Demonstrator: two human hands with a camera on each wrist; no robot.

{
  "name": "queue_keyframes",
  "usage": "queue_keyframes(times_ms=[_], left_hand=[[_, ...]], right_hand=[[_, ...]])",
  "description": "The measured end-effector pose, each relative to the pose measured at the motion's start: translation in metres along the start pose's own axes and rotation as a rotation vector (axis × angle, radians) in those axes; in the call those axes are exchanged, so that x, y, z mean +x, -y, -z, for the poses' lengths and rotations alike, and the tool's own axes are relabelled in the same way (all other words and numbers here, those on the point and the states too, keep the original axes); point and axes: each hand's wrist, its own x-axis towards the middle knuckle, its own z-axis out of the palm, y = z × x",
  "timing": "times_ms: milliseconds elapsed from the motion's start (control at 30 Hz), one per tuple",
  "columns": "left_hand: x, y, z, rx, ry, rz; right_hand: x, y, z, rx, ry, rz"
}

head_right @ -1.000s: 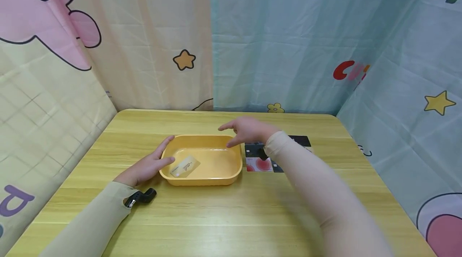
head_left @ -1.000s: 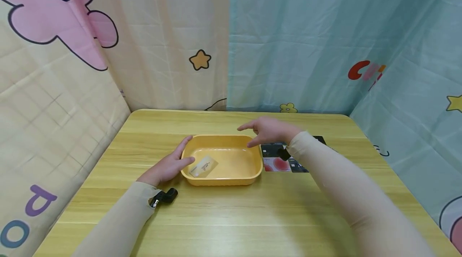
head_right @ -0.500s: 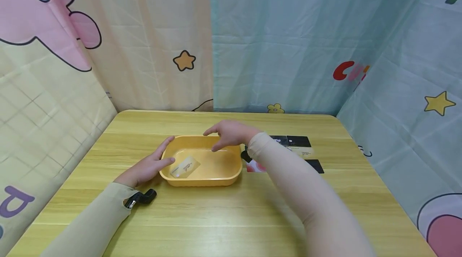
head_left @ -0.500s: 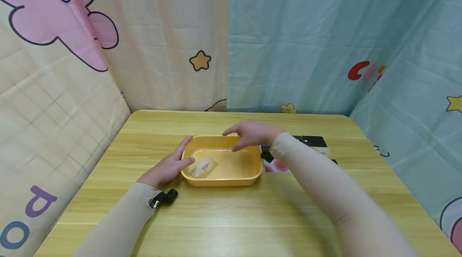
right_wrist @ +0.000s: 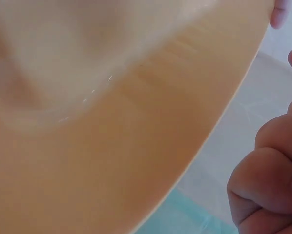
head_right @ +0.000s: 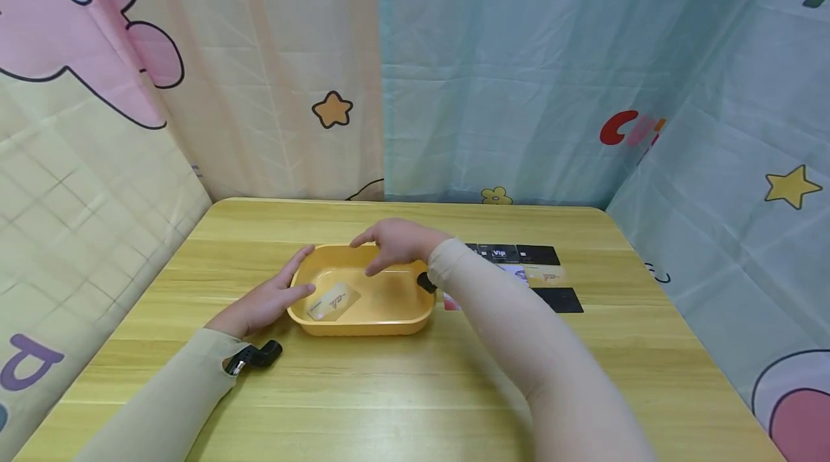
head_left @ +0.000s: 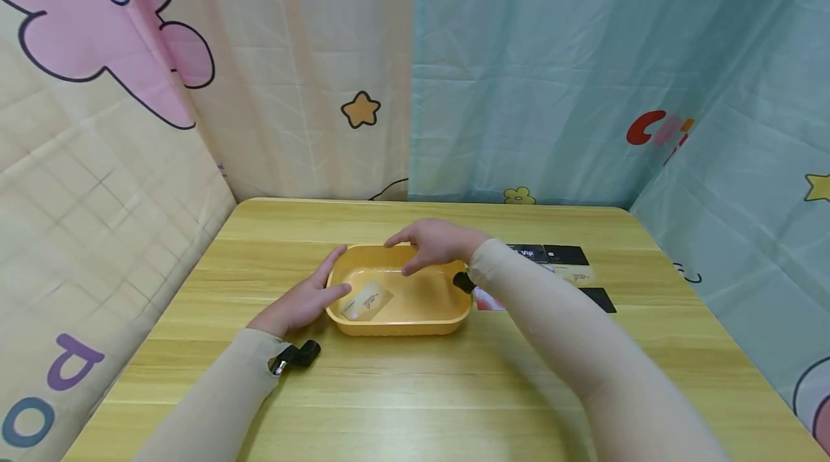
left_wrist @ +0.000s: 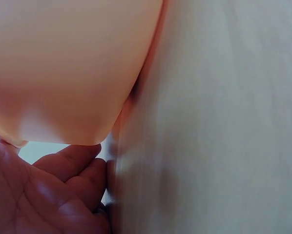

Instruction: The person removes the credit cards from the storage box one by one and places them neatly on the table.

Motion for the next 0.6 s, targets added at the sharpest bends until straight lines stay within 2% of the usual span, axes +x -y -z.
queue_keyframes(times_ms=[367,600], left_hand=[[-0.001,-0.001,0.0,0.006,0.002,0.012],[-0.001,-0.001,-0.001,0.007,0.008,0.021]], right_hand=[[0.017,0.006,-0.012,0.024,0.022,0.03],[0.026,0.005,-0.023,0.055,0.02,-0.003]])
